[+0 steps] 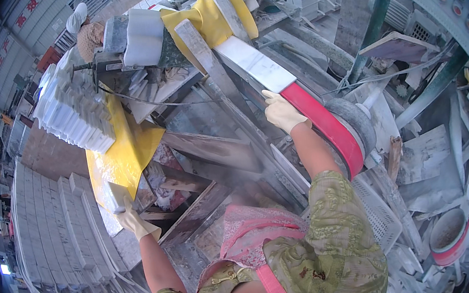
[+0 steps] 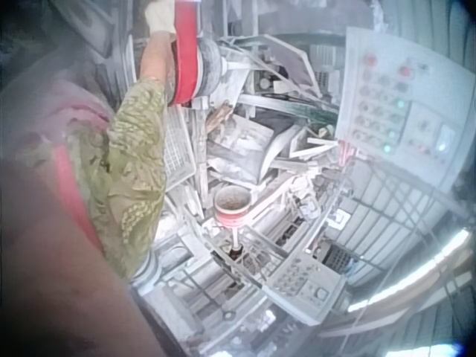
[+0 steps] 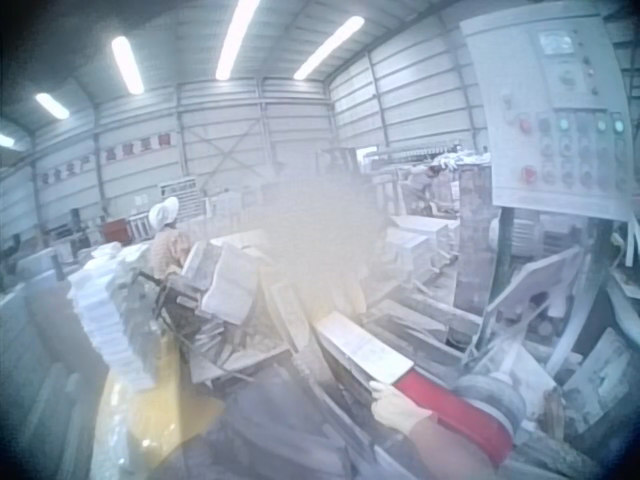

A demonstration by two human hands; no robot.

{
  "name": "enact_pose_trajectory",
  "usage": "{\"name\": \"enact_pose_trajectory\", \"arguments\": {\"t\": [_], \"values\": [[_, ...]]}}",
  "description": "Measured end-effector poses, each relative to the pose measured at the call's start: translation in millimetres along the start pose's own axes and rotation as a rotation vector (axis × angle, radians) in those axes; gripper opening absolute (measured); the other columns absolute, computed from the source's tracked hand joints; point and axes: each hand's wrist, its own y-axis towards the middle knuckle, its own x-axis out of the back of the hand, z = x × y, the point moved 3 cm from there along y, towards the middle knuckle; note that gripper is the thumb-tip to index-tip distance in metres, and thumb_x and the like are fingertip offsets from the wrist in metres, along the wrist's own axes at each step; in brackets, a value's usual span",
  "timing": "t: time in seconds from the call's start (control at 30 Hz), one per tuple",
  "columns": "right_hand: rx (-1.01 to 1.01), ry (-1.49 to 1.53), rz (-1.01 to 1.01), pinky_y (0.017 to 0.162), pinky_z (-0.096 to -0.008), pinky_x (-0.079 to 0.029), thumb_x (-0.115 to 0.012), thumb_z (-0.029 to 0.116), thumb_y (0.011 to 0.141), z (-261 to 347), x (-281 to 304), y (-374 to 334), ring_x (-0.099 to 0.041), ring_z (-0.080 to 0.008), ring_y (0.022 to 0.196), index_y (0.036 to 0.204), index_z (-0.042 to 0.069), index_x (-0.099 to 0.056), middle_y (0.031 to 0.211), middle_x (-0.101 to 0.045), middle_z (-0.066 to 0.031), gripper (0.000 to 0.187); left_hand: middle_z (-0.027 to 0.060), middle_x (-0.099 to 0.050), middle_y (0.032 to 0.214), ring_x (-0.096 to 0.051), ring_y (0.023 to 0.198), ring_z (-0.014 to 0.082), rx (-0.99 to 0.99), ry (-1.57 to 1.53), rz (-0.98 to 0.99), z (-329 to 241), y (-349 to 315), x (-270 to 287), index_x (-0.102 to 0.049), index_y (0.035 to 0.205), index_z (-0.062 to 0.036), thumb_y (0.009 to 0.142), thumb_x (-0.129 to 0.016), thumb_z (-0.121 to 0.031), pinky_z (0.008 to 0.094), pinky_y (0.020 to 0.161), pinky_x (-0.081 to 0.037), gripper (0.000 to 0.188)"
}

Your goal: The person repeatedly picks up white rectangular boards from a pile and places them onto a growing stack on a yellow surface. The person wears gloves and uses both hands to handle the boards one at a time.

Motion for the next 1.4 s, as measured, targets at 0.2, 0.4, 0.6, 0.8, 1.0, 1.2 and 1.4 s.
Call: {"name": "enact_pose_trajectory", "arguments": {"t": [0.2,0.4,0.6,0.8,1.0,1.2,1.4], "values": [[-0.063,0.008,0.124,0.128,-0.035,-0.022,-0.061,0.011,0.08,-0.7,0.8,-3.1,-0.054,-0.0212,0.134,0.083,0.006,-0.08,0.11,-0.075,-0.0108,0.019,0.0251,-0.072,0.108,-0.066,0.095,0.0332,-0.002,-0.113,0.059,3.4,-0.5,-0.7,-0.066,0.116,0.0129,0.082,-0.083,-0.042,0.0413,0.091,-0.05,0.067],[-0.153,-0.028,0.278,0.127,-0.0348,-0.022,-0.062,0.011,0.08,17.5,39.1,-0.5,-0.041,-0.0252,0.148,0.093,0.002,-0.08,0.13,-0.069,-0.0148,0.024,0.0253,-0.072,0.108,-0.066,0.095,0.0332,0.006,-0.055,0.016,3.9,-0.6,-0.3,-0.067,0.116,0.0119,0.081,-0.084,-0.041,0.0414,0.092,-0.05,0.065],[-0.173,-0.079,0.254,0.128,-0.0337,-0.019,-0.062,0.01,0.08,19.6,41.8,0.3,-0.045,-0.0242,0.144,0.089,0.004,-0.08,0.125,-0.072,-0.0134,0.021,0.0236,-0.072,0.107,-0.066,0.095,0.0327,0.015,-0.077,0.026,-1.3,-3.7,0.5,-0.068,0.115,0.0102,0.08,-0.083,-0.043,0.0413,0.091,-0.049,0.065],[-0.103,-0.189,0.122,0.129,-0.0336,-0.018,-0.064,0.01,0.079,16.5,31.3,-1.9,-0.056,-0.019,0.13,0.082,0.007,-0.08,0.109,-0.076,-0.0099,0.017,0.0239,-0.072,0.107,-0.066,0.094,0.0325,0.018,-0.075,0.029,-10.3,-7.3,2.0,-0.068,0.113,0.0103,0.08,-0.083,-0.043,0.0412,0.09,-0.05,0.065],[-0.077,-0.179,0.0,0.129,-0.0342,-0.019,-0.068,0.01,0.074,11.8,20.3,-2.5,-0.065,-0.0191,0.115,0.07,0.011,-0.078,0.089,-0.078,-0.0068,0.011,0.0251,-0.072,0.105,-0.067,0.093,0.0341,-0.005,-0.045,0.005,-15.3,-9.9,4.4,-0.068,0.112,0.0123,0.08,-0.084,-0.044,0.0412,0.089,-0.05,0.067],[0.036,-0.261,0.186,0.122,-0.0395,-0.035,-0.058,0.011,0.083,16.9,35.0,0.0,-0.065,-0.028,0.115,0.072,0.002,-0.072,0.094,-0.073,-0.015,0.019,0.0268,-0.073,0.106,-0.068,0.096,0.0352,-0.022,-0.021,-0.034,-19.5,-12.5,4.3,-0.068,0.113,0.0129,0.08,-0.083,-0.045,0.0428,0.09,-0.051,0.068],[0.091,-0.267,0.127,0.123,-0.0415,-0.034,-0.059,0.008,0.08,23.1,48.0,1.0,-0.067,-0.0255,0.094,0.067,0.005,-0.068,0.071,-0.066,-0.0102,0.016,0.0275,-0.073,0.108,-0.069,0.099,0.0394,0.018,0.055,0.014,-18.4,-10.9,5.9,-0.069,0.114,0.0116,0.079,-0.081,-0.051,0.0446,0.091,-0.05,0.072]]}}
